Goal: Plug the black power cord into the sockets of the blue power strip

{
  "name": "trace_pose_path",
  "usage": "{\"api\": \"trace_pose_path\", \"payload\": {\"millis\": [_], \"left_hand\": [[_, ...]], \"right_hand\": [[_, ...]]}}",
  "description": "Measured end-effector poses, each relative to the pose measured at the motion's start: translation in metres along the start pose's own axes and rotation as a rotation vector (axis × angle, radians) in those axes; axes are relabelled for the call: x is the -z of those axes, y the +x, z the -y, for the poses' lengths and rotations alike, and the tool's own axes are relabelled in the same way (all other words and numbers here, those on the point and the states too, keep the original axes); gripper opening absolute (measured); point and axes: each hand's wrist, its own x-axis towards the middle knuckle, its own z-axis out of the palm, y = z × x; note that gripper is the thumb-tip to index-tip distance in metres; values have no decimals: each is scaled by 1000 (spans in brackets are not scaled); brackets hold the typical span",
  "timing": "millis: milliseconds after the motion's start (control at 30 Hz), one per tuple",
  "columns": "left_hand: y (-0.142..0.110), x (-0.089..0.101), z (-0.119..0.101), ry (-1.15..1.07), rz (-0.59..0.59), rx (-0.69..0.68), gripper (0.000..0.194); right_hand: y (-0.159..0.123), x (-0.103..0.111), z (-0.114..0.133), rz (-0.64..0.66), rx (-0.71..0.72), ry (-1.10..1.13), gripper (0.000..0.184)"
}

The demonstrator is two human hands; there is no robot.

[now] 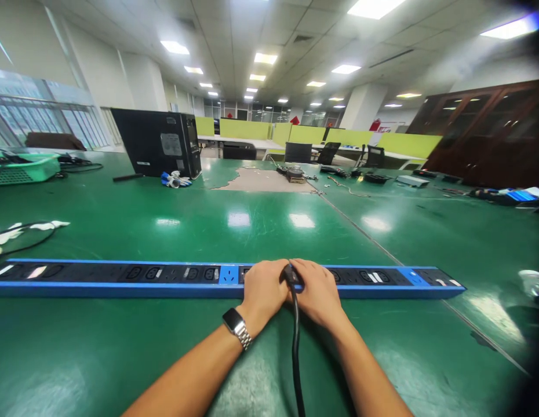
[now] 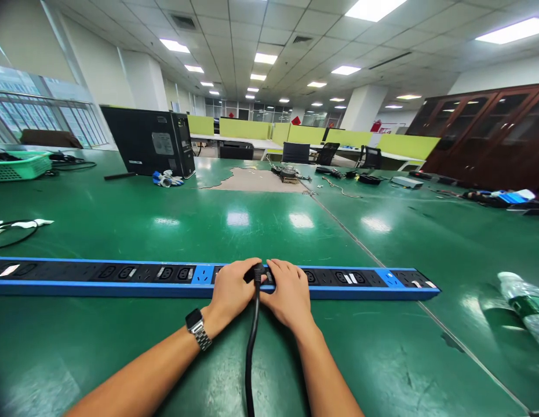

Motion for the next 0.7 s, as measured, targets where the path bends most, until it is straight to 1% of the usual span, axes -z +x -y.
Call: {"api": "trace_pose_path", "payload": {"millis": [67, 133, 200, 233, 300, 367, 400, 467, 500, 567, 700], "left_hand": [[-1, 7, 0, -146, -132, 9, 20], [-2, 25, 5, -255, -282, -7, 26], [-7, 56, 19, -262, -385, -19, 30], [-12, 74, 31, -237, -418, 0, 33], [-27, 112, 63, -118, -482, 97, 38], [-47, 144, 98, -4, -464, 186, 43], [-56, 156, 113, 43, -457, 231, 45], [-72, 172, 137, 73, -398, 289, 49], [-78, 175, 144, 71, -355, 302, 51], [-82, 175, 151, 59, -264, 292, 52], [-73, 168, 146, 74, -171, 183, 45]], "right_hand": [[0, -1, -2, 0, 7, 0, 55], [0, -2, -4, 5, 14, -5, 63], [0, -3, -5, 11, 12, -12, 68], [0, -3, -6, 12, 9, -15, 69], [0, -4, -7, 16, 6, -16, 69], [0, -4, -8, 21, 9, -16, 69], [0, -5, -8, 20, 9, -17, 68], [0, -6, -9, 14, 10, -18, 68], [0, -7, -9, 12, 12, -19, 67], [1, -7, -10, 12, 11, -21, 68], [0, -8, -12, 13, 13, -37, 69]]}}
